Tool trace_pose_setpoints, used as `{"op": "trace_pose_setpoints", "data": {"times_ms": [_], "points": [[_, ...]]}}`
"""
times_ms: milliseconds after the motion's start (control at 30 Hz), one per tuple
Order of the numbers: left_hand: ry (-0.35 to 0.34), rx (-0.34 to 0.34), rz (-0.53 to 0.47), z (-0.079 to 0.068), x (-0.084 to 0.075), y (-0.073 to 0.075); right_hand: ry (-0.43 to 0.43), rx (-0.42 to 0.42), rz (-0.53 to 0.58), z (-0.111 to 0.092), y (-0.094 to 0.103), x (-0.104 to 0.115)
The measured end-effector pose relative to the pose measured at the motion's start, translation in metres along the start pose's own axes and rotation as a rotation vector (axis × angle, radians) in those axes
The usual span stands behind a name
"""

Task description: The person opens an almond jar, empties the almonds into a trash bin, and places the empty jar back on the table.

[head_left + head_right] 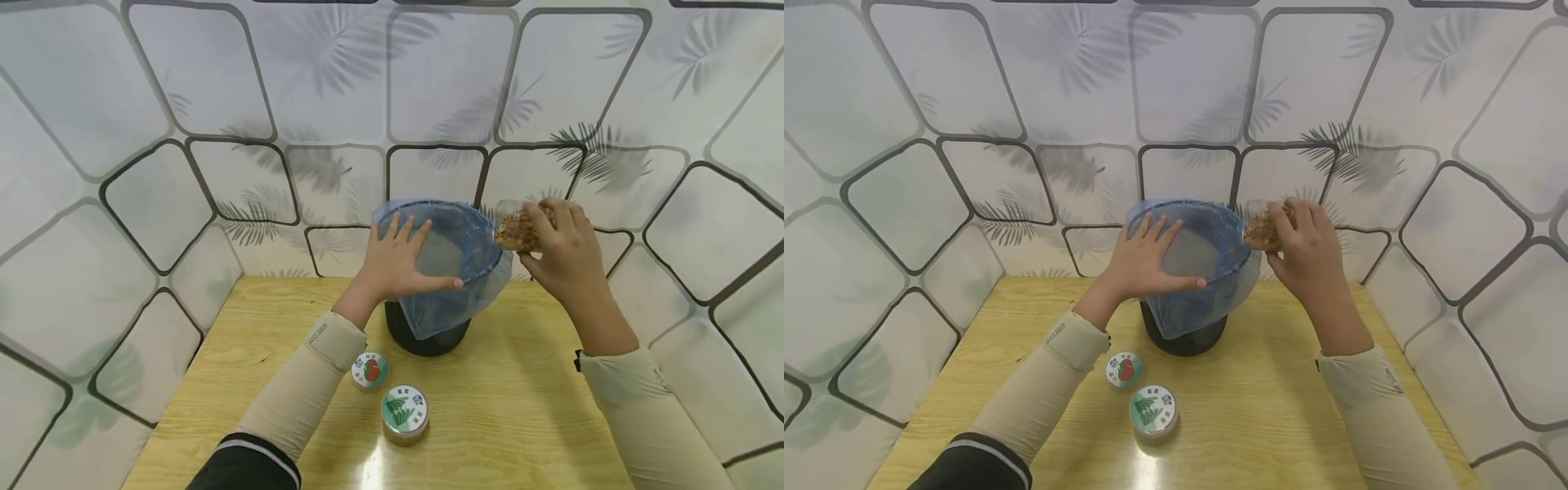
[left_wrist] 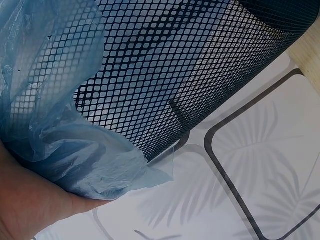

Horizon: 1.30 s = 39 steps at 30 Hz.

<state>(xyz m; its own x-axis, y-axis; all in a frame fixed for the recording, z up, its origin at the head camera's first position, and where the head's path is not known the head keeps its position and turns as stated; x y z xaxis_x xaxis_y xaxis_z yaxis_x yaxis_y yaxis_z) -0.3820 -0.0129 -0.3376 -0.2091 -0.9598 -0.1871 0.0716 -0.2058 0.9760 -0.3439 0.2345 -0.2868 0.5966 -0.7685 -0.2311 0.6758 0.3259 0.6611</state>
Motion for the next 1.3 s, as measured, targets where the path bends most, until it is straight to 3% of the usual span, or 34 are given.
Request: {"op": "trace_pose_setpoints", "data": {"times_ms": [1300], "points": [[-0.005,-0.004,-0.019,0.0006,0.0005,-0.001,0.036,-0.032,-0.019,0.0002,0.0044,0.0033]]}}
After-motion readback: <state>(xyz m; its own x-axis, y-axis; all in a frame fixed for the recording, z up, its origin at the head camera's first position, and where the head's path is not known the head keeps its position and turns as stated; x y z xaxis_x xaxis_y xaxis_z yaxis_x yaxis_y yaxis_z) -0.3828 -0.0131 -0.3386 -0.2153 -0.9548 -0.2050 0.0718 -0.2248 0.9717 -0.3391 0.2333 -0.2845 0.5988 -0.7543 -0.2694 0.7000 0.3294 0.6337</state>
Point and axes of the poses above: each hand's wrist, its own z-axis towards the middle knuckle, its own y-axis out of the back of the hand, x = y × z, the point moved 8 cm from there along z, towards the middle knuckle, and after that the axes turned 14 degrees about y, right-handed, at the moved point
